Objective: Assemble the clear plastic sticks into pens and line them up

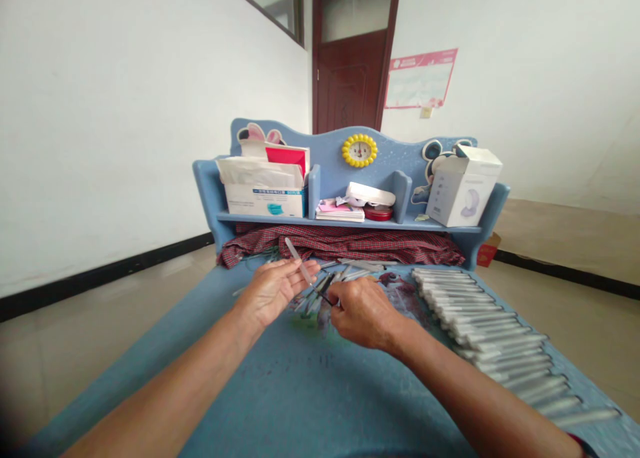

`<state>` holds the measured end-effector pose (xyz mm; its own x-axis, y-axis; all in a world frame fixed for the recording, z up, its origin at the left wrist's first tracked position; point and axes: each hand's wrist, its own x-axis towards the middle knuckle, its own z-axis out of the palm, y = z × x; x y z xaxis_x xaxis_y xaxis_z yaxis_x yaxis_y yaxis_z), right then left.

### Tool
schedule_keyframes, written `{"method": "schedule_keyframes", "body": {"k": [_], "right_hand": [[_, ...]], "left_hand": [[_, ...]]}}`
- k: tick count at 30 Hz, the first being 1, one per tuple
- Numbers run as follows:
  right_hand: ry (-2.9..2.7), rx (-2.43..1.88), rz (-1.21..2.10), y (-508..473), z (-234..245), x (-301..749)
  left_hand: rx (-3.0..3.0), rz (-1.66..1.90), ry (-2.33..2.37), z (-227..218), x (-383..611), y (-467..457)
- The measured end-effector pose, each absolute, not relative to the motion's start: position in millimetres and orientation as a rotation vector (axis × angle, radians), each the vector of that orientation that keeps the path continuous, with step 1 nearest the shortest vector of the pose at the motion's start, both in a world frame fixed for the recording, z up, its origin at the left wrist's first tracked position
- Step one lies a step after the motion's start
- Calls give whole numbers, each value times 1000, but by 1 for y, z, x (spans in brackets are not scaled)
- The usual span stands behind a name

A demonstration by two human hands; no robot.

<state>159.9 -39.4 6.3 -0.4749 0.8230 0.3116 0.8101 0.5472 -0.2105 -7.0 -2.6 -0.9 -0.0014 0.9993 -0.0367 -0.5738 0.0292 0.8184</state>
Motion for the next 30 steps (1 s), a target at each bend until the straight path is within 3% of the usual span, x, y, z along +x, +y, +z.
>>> {"method": "schedule_keyframes", "body": {"k": [21, 30], "right_hand": [[-2379, -1417, -23, -51, 20, 151], [-2255, -1302, 278, -38, 30, 153]], "left_hand": [[672, 1351, 907, -10, 3, -8], [698, 1165, 915, -11, 7, -11]]}}
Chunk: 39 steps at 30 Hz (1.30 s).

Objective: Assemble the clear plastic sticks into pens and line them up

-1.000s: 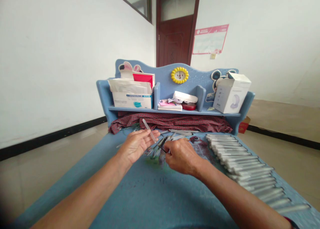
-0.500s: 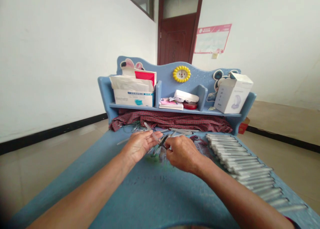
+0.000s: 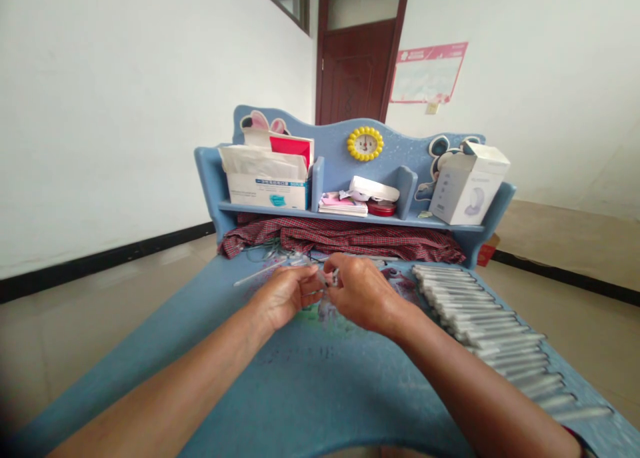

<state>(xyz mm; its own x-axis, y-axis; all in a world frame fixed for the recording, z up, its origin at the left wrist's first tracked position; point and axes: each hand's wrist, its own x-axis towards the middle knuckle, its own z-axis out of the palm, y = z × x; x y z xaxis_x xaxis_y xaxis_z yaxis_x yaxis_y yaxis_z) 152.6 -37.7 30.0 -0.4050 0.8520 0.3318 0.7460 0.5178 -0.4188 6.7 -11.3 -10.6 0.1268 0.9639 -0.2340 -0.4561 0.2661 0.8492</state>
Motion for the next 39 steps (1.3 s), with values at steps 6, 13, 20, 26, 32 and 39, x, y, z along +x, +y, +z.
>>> {"method": "schedule_keyframes", "body": {"k": [6, 13, 20, 26, 32, 39], "right_hand": [[-2063, -1217, 432, -17, 34, 152], [-2439, -1468, 153, -27, 22, 188], [-2657, -1834, -57, -41, -17, 198], [-2639, -1872, -56, -37, -24, 197], [-2459, -1526, 153, -41, -20, 193], [-2147, -1192, 301, -42, -3, 172]], "left_hand": [[635, 1185, 829, -10, 11, -10], [507, 1444, 731, 5, -8, 4], [528, 1426, 772, 3, 0, -1], [635, 1343, 791, -5, 5, -4], [745, 1294, 775, -11, 9, -7], [821, 1261, 791, -13, 16, -15]]}}
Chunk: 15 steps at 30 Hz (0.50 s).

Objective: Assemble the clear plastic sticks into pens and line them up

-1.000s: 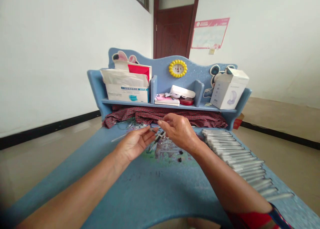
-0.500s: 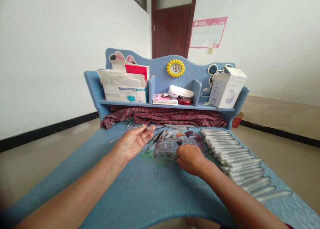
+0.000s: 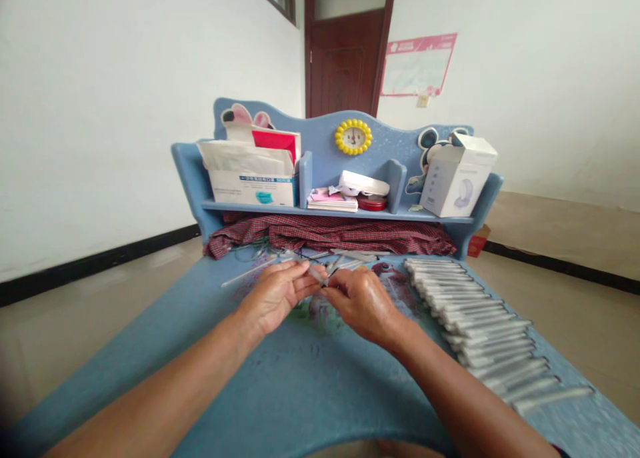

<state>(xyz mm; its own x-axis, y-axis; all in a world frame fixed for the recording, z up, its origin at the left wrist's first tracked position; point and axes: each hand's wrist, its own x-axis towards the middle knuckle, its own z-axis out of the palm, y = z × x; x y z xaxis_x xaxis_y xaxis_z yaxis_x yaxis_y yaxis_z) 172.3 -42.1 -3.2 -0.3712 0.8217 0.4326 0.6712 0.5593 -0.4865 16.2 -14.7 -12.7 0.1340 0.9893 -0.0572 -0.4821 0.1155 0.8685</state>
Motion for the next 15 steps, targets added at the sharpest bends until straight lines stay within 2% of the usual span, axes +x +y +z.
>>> {"method": "schedule_keyframes", "body": {"k": [15], "right_hand": [[-2121, -1167, 362, -38, -9, 173]], "left_hand": [[983, 1303, 868, -17, 19, -17]]}}
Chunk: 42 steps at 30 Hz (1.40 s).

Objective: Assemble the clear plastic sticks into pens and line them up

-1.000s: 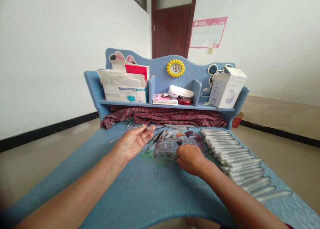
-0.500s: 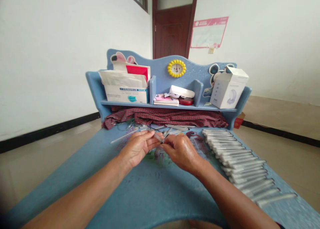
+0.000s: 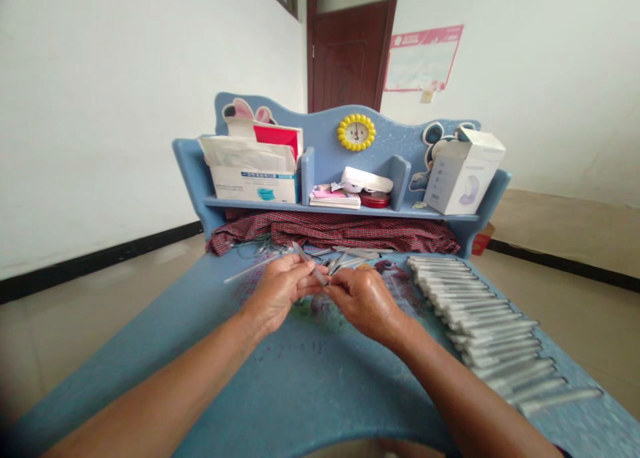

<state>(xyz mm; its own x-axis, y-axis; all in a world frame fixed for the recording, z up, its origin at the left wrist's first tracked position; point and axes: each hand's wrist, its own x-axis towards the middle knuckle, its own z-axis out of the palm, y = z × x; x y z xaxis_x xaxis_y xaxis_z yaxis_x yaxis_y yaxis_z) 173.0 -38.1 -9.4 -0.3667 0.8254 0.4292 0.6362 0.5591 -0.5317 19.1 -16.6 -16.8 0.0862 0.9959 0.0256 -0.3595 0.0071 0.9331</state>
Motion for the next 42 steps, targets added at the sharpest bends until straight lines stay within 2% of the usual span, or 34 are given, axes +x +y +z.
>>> {"method": "schedule_keyframes", "body": {"k": [12, 16, 24, 33, 39, 42], "right_hand": [[-1804, -1104, 1147, -32, -16, 170], [-1687, -1039, 1287, -28, -24, 169], [-1705, -1049, 1063, -24, -45, 166], [-1647, -1019, 1115, -27, -50, 164], [-1764, -1082, 882, -28, -52, 167], [-1769, -1083, 878, -29, -52, 168]], "left_hand": [[1131, 1311, 923, -11, 19, -19], [1132, 1308, 941, -13, 18, -17], [1069, 1361, 1070, -18, 23, -16], [1046, 1374, 1082, -19, 25, -17], [1051, 1344, 1068, -21, 25, -17], [1031, 1333, 1048, -23, 26, -17]]}}
